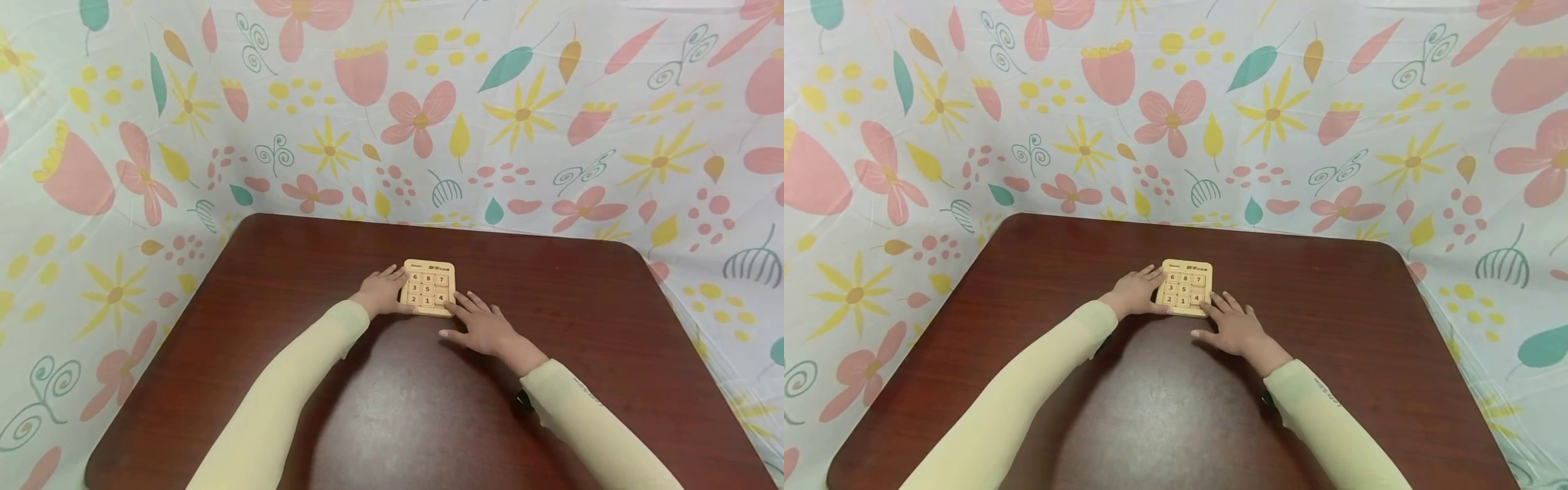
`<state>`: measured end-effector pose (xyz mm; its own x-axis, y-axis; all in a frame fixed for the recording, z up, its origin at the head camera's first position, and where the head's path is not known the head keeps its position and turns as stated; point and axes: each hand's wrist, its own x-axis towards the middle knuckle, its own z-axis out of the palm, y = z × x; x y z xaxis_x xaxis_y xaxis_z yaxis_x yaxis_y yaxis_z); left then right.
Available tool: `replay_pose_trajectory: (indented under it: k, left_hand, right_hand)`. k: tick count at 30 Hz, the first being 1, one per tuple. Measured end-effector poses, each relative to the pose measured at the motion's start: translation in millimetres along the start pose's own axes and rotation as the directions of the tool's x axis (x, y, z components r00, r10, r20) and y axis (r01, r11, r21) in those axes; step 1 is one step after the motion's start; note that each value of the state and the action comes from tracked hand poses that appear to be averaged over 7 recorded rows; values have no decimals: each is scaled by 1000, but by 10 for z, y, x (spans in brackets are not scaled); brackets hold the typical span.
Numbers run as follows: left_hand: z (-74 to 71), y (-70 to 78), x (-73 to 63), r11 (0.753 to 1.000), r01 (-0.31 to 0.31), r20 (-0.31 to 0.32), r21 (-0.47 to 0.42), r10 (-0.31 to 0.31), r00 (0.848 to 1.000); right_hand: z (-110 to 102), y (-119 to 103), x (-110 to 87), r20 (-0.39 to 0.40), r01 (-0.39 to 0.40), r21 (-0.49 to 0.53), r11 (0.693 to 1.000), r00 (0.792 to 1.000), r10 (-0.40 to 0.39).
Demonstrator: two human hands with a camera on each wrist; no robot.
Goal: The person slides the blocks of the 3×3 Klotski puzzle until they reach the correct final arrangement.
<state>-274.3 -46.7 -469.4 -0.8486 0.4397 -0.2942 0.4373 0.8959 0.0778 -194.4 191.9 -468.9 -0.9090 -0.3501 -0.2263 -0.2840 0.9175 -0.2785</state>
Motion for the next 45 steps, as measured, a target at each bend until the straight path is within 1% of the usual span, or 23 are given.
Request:
replay_pose_trajectory:
  k: [4, 9, 15, 21, 26, 45]
  left_hand:
    - [6, 1, 13, 1000, 0, 3, -2, 0, 1000]
    - [-15, 5, -3, 1000, 3, 15, 3, -3, 1000]
    - [-6, 2, -2, 1000, 3, 27, -11, -3, 1000]
    - [-1, 8, -12, 1000, 6, 4, -3, -6, 1000]
    - [5, 11, -7, 1000, 14, 5, -9, -13, 1000]
    - [-6, 5, -20, 1000, 2, -2, -14, -2, 1000]
  right_hand:
    - [0, -8, 10, 0, -4, 2, 1000, 1000, 4]
    - [-9, -16, 21, 10, -6, 6, 1000, 1000, 6]
    - [-14, -11, 38, 10, -8, 4, 1000, 1000, 8]
    - [-13, -13, 61, 11, -9, 7, 1000, 1000, 9]
    - [-12, -27, 77, 8, -12, 6, 1000, 1000, 12]
    - [-28, -22, 122, -14, -16, 12, 1000, 1000, 16]
